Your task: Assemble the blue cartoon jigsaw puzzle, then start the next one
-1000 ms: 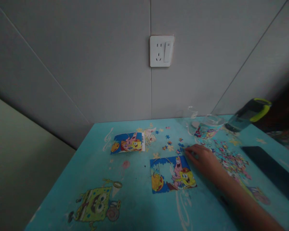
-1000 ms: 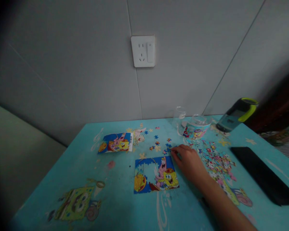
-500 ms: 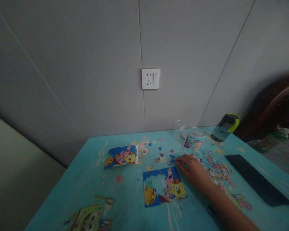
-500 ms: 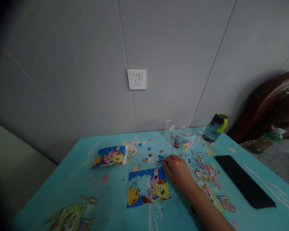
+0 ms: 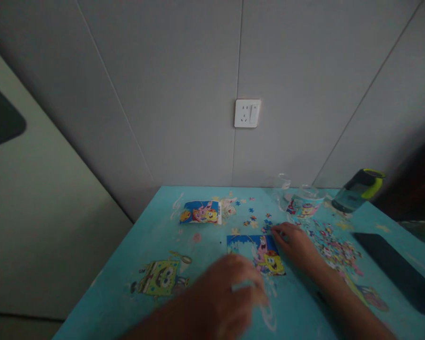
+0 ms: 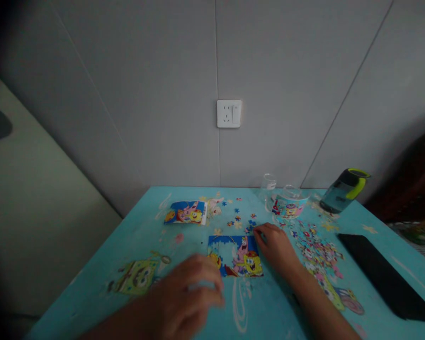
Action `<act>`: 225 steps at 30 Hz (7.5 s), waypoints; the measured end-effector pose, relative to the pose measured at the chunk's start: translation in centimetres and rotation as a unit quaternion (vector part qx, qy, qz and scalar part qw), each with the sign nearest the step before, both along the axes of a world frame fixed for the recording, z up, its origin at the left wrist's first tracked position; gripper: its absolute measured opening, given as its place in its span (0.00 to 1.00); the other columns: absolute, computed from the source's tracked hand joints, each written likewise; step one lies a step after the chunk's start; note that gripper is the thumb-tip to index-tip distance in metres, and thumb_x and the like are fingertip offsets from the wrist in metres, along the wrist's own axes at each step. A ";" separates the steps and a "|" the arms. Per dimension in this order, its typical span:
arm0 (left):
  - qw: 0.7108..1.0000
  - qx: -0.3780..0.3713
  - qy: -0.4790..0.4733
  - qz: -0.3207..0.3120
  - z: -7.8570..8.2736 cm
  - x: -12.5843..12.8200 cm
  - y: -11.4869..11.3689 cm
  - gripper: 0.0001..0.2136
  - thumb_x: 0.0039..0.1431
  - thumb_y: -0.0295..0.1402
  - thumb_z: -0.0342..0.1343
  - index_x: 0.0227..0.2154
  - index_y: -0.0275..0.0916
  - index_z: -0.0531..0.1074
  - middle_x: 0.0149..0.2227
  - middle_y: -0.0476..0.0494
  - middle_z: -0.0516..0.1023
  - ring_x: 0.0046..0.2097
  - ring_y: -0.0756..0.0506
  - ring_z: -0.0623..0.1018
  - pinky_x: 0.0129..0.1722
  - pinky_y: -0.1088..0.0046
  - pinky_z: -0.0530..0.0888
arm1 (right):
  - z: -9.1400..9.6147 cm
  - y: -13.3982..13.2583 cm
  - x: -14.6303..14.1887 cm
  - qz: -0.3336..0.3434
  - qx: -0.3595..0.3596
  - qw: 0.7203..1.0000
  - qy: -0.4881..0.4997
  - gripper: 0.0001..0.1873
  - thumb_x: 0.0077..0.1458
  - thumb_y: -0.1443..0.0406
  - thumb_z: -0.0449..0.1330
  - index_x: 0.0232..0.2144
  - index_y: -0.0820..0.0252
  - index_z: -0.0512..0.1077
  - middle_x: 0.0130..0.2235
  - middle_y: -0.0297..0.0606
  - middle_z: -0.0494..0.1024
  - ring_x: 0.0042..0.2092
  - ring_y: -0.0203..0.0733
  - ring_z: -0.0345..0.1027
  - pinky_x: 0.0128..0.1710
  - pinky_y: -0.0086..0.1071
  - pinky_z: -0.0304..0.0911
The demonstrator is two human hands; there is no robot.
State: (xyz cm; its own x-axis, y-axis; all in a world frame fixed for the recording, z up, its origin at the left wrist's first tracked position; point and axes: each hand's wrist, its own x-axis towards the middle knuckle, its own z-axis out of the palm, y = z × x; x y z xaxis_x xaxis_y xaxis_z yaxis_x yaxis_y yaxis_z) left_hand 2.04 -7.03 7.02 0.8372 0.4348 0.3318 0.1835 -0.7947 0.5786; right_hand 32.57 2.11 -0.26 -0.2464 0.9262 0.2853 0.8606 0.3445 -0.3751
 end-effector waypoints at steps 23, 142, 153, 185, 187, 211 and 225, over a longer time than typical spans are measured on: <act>0.928 0.208 0.046 0.306 -7.8 -7.6 10.3 0.10 0.66 0.30 0.50 0.46 0.42 0.75 0.52 0.41 0.73 0.55 0.40 0.72 0.58 0.52 0.71 | -0.1 0.7 -0.3 -0.091 -0.051 0.994 -0.014 0.14 0.61 0.58 0.58 0.43 0.57 0.79 0.40 0.42 0.81 0.40 0.44 0.74 0.43 0.34 0.64; 0.968 0.206 0.077 0.124 -6.7 -6.8 9.3 0.10 0.66 0.27 0.53 0.46 0.42 0.76 0.52 0.42 0.75 0.57 0.41 0.72 0.59 0.53 0.68 | -0.6 1.6 2.3 -0.136 -0.063 0.989 -0.012 0.17 0.58 0.60 0.60 0.47 0.60 0.79 0.41 0.43 0.82 0.38 0.45 0.74 0.40 0.33 0.65; 0.970 0.198 0.073 0.117 -6.8 -6.7 9.2 0.11 0.65 0.27 0.53 0.47 0.42 0.75 0.52 0.41 0.75 0.56 0.41 0.72 0.60 0.53 0.68 | -0.6 1.5 2.1 -0.132 -0.059 0.989 -0.030 0.16 0.58 0.60 0.60 0.46 0.58 0.79 0.41 0.42 0.82 0.41 0.46 0.74 0.41 0.34 0.64; 0.979 0.150 0.040 0.135 -6.9 -5.5 8.9 0.11 0.67 0.28 0.52 0.48 0.41 0.75 0.49 0.41 0.76 0.54 0.42 0.74 0.57 0.56 0.71 | 0.4 1.9 -1.8 -0.085 -0.076 0.975 0.189 0.13 0.59 0.58 0.59 0.41 0.59 0.78 0.36 0.39 0.81 0.36 0.41 0.74 0.39 0.34 0.68; 0.979 0.123 0.011 0.164 -6.7 -3.7 8.6 0.12 0.68 0.29 0.51 0.50 0.41 0.74 0.48 0.40 0.77 0.52 0.43 0.75 0.55 0.58 0.73 | 1.1 0.9 -2.7 -0.053 -0.122 0.942 0.309 0.17 0.57 0.56 0.62 0.43 0.61 0.78 0.35 0.38 0.81 0.35 0.40 0.74 0.37 0.33 0.69; 0.953 0.241 0.047 0.176 -6.4 1.2 6.6 0.20 0.69 0.35 0.52 0.60 0.30 0.63 0.41 0.39 0.76 0.44 0.42 0.76 0.45 0.62 0.73 | 2.6 -3.7 -6.2 0.063 -0.268 0.868 0.413 0.12 0.58 0.57 0.65 0.40 0.58 0.76 0.30 0.34 0.77 0.30 0.35 0.69 0.29 0.29 0.65; 0.953 0.214 0.023 0.214 -6.2 1.2 6.4 0.12 0.67 0.33 0.55 0.50 0.37 0.72 0.41 0.42 0.72 0.44 0.44 0.72 0.46 0.63 0.71 | 2.7 -2.6 -4.4 0.019 -0.138 0.959 0.249 0.18 0.63 0.58 0.59 0.53 0.57 0.72 0.37 0.39 0.80 0.35 0.41 0.75 0.36 0.34 0.70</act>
